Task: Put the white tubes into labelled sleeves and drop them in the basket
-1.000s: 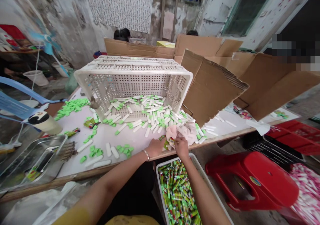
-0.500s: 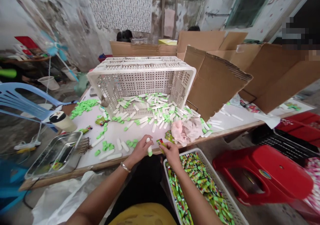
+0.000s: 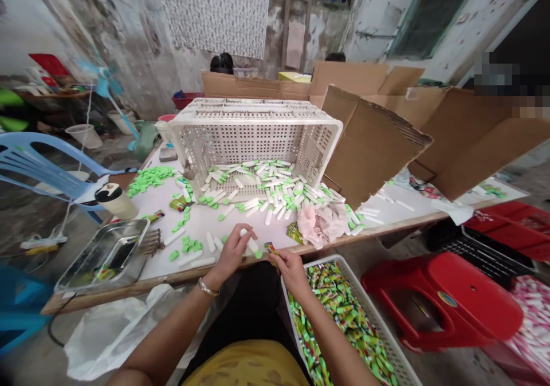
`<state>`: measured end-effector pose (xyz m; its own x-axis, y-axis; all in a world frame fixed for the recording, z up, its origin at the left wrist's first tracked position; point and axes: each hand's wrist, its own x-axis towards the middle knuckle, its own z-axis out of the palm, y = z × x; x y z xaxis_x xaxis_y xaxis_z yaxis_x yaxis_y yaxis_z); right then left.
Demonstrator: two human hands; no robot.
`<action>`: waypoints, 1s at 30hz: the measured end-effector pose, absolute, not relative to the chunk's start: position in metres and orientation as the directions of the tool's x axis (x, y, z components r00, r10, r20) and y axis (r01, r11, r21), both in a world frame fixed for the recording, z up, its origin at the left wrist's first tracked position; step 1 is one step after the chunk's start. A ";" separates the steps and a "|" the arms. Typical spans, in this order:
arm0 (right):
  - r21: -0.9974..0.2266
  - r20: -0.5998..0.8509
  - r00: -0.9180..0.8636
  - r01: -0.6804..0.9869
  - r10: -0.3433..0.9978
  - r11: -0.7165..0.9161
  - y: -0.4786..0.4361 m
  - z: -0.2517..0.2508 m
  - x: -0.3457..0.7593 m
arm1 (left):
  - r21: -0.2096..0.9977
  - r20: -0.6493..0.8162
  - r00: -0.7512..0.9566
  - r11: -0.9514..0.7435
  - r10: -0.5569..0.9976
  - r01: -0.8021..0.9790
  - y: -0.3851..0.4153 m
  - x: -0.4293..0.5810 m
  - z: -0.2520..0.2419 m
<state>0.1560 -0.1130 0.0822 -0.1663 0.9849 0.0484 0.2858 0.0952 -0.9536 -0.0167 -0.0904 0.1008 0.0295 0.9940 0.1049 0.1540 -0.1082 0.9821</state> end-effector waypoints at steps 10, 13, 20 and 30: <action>-0.925 0.038 -0.236 0.360 0.971 0.123 -0.110 0.080 0.161 | 0.980 0.181 -0.007 -0.181 0.983 -0.077 -0.084 -0.017 0.122; -0.920 0.037 -0.288 0.363 0.957 0.145 -0.108 0.081 0.160 | 0.988 0.133 0.043 -0.129 0.990 -0.087 -0.084 -0.016 0.117; -0.704 0.199 -0.242 0.639 0.950 0.310 -0.108 0.091 0.149 | 0.989 0.117 0.060 -0.110 0.991 -0.101 -0.084 -0.005 0.101; -0.331 0.230 -0.293 0.873 0.928 0.358 -0.107 0.095 0.138 | 0.963 0.101 0.038 -0.107 0.994 0.249 -0.094 0.009 0.071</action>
<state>0.1378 -0.1065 0.0945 -0.2931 0.9280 0.2300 0.8733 0.3577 -0.3308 0.0087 -0.0940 0.0705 0.0382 0.9942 0.1009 0.2487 -0.1073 0.9626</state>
